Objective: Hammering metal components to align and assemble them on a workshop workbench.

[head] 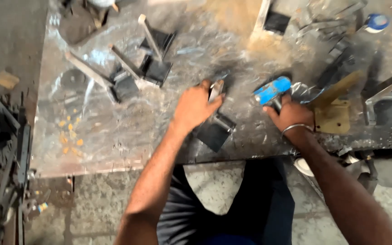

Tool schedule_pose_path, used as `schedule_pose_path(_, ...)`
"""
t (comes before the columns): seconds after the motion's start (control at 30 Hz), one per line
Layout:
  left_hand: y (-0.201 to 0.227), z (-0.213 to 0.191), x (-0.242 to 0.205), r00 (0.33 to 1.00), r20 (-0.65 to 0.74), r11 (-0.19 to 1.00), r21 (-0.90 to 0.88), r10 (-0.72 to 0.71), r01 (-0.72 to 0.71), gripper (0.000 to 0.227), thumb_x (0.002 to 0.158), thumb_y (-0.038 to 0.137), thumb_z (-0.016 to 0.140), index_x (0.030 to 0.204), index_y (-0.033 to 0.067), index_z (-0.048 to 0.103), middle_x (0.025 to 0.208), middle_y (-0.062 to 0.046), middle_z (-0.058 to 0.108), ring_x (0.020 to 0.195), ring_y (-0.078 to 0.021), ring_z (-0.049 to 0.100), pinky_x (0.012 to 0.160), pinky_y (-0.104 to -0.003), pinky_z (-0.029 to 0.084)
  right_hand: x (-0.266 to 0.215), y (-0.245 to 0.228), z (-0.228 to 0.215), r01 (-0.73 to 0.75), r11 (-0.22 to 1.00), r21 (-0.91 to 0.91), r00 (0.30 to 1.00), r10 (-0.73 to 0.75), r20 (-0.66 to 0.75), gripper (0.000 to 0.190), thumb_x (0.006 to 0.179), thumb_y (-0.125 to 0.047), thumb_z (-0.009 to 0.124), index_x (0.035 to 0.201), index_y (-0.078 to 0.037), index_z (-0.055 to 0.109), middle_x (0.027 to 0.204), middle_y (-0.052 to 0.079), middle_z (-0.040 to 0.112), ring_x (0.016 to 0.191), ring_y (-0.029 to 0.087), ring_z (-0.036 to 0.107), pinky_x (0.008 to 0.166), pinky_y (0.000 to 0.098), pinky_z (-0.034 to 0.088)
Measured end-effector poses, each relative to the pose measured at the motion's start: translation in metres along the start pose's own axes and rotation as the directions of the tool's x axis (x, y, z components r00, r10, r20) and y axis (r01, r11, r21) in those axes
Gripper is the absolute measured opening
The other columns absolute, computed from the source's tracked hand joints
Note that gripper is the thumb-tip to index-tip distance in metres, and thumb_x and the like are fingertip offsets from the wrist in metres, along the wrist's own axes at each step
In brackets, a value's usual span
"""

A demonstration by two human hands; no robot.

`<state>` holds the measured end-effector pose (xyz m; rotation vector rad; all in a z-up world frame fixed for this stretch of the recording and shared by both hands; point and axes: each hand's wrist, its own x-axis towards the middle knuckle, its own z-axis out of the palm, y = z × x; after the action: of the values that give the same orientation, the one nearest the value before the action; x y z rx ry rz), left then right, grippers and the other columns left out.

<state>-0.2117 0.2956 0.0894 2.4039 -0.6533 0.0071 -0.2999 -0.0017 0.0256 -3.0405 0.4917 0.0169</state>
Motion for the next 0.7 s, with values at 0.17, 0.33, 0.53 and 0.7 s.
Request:
schedule_pose_path(0.17,0.024,0.001,-0.012,0.992,-0.122,0.996,0.087,-0.02,0.031,0.052,0.093,0.049,0.067,0.1,-0.0021,0.062,0.077,-0.026,0.07,0.073,-0.0467,0.069,0.065,-0.054,0.054,0.003,0.002,0.0,-0.095,0.992,0.084,0.993,0.088,0.085,0.076,0.087,-0.073,0.059,0.127,-0.008,0.057,0.094,0.021,0.075,0.086,0.042,0.073,0.074,0.0539,0.058)
schedule_pose_path(0.33,-0.007,-0.008,0.008,0.993,-0.1,0.994,0.097,0.066,-0.057,0.052,0.093,0.05,0.066,0.097,-0.0021,0.066,0.063,-0.026,0.064,0.063,-0.0441,0.067,0.057,-0.051,0.051,0.003,0.004,-0.008,-0.104,0.98,0.168,0.99,0.086,0.109,0.073,0.088,-0.069,0.06,0.126,-0.007,0.055,0.099,0.019,0.076,0.09,0.041,0.074,0.077,0.0534,0.059)
schedule_pose_path(0.53,-0.008,-0.036,0.1,0.994,-0.091,0.969,0.233,-0.068,0.087,0.061,0.098,0.057,0.061,0.088,-0.0031,0.063,0.07,-0.027,0.066,0.071,-0.0419,0.07,0.067,-0.051,0.053,0.002,0.008,-0.012,-0.087,0.967,0.24,0.986,0.05,0.158,0.076,0.086,-0.066,0.065,0.13,-0.005,0.051,0.105,0.022,0.073,0.096,0.042,0.072,0.081,0.0527,0.058)
schedule_pose_path(0.7,-0.024,0.011,0.202,0.944,-0.329,0.981,0.168,-0.037,0.097,0.062,0.098,0.057,0.058,0.108,-0.0046,0.059,0.094,-0.03,0.071,0.092,-0.0499,0.067,0.082,-0.057,0.051,0.0,0.006,-0.014,-0.061,0.965,0.257,0.987,0.02,0.16,0.069,0.089,-0.065,0.062,0.127,-0.007,0.057,0.105,0.02,0.075,0.098,0.041,0.073,0.086,0.0521,0.058)
